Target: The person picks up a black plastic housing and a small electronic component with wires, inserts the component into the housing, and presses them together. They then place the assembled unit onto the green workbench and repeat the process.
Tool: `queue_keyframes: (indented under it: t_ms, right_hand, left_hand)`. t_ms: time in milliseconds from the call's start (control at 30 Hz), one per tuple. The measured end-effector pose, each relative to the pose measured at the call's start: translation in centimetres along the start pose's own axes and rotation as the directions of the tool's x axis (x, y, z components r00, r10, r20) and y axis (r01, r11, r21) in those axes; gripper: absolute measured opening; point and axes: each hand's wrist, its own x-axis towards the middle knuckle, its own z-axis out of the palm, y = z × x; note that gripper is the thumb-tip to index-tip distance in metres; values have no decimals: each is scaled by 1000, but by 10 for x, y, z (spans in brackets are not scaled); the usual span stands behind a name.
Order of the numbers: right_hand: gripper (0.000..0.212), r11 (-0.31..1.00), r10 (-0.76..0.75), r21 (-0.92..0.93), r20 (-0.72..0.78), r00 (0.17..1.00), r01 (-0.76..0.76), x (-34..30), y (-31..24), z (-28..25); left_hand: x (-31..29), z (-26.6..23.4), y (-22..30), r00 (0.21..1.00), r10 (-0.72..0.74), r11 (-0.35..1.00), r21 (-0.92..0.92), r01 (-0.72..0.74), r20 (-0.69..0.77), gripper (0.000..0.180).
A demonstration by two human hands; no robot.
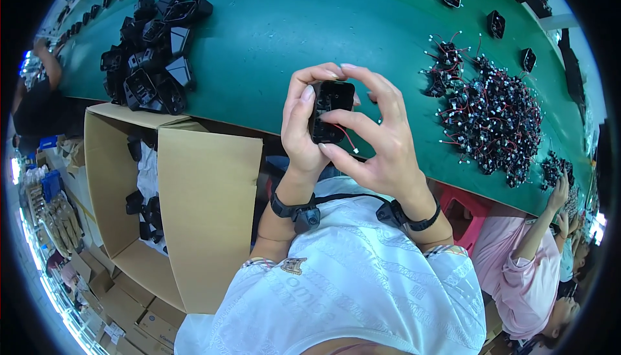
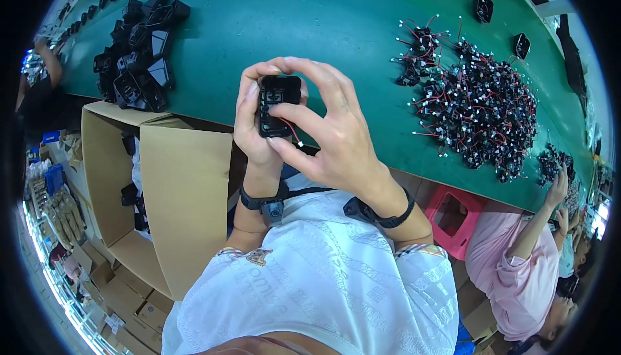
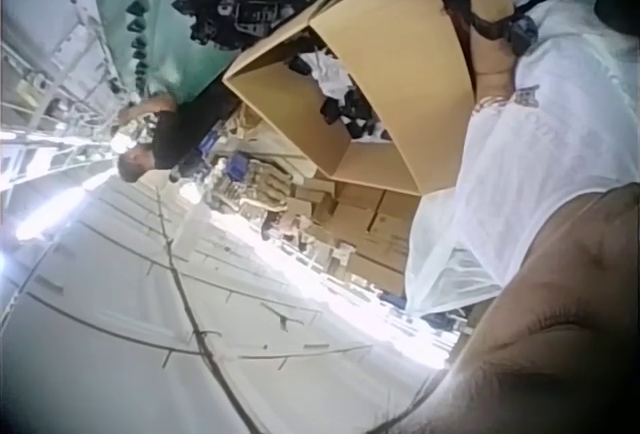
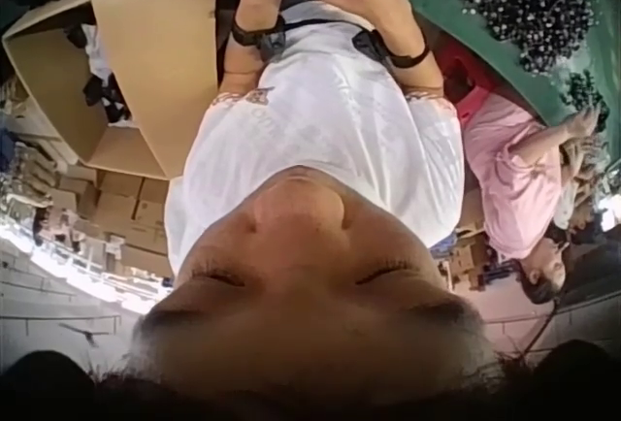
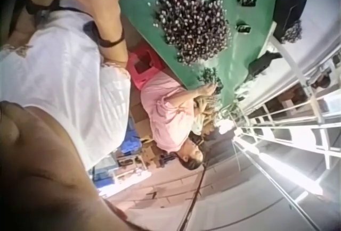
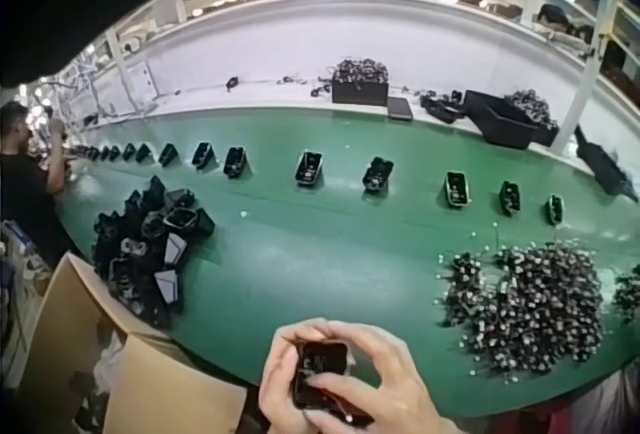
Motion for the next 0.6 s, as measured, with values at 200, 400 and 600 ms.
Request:
queue_keyframes:
  t_ms: [200,400,600]
  right_hand:
    - [39,1000,-18,-6,45,999,19,2,2,-6]
    - [40,993,-34,-115,15,999,36,1,2,-6]
    - [39,993,75,85,56,996,-79,-1,6,-11]
  left_hand:
    - [1,-1,-1,999,-3,995,-104,8,52,29]
    - [0,-4,-3,997,-27,994,-101,33,67,30]
    - [2,-4,1,998,-61,998,-20,62,20,25]
